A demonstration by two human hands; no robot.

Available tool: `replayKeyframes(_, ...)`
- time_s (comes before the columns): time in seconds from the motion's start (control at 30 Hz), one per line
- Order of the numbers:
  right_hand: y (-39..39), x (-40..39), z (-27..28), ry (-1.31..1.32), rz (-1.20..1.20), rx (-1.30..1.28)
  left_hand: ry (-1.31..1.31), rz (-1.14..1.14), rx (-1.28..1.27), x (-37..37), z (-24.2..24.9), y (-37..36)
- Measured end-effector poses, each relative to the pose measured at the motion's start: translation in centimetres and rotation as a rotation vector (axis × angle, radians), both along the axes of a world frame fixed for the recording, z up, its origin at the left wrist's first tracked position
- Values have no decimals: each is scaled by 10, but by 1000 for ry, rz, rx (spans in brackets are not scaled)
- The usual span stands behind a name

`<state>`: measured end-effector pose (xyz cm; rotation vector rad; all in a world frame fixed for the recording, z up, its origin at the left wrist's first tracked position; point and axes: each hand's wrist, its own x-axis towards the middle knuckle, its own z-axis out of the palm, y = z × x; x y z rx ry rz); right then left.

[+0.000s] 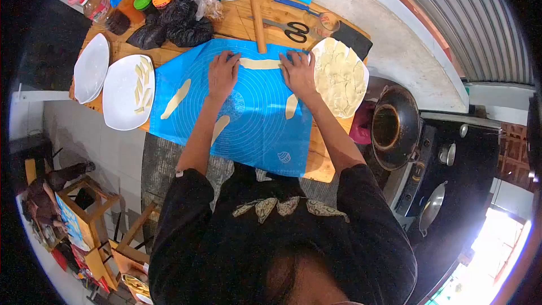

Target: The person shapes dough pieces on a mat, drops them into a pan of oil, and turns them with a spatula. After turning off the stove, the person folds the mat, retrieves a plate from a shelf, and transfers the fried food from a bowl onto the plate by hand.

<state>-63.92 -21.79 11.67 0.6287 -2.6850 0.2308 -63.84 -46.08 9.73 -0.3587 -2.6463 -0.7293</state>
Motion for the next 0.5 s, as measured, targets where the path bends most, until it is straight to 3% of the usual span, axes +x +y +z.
replayKeyframes(0.47, 0, -6, -2, -30, -14, -103, 9, -76, 144, -16, 0, -3)
replayKeyframes(0.5, 0, -7, -2, -36, -7, -113, -32, -89, 245, -17, 0, -1)
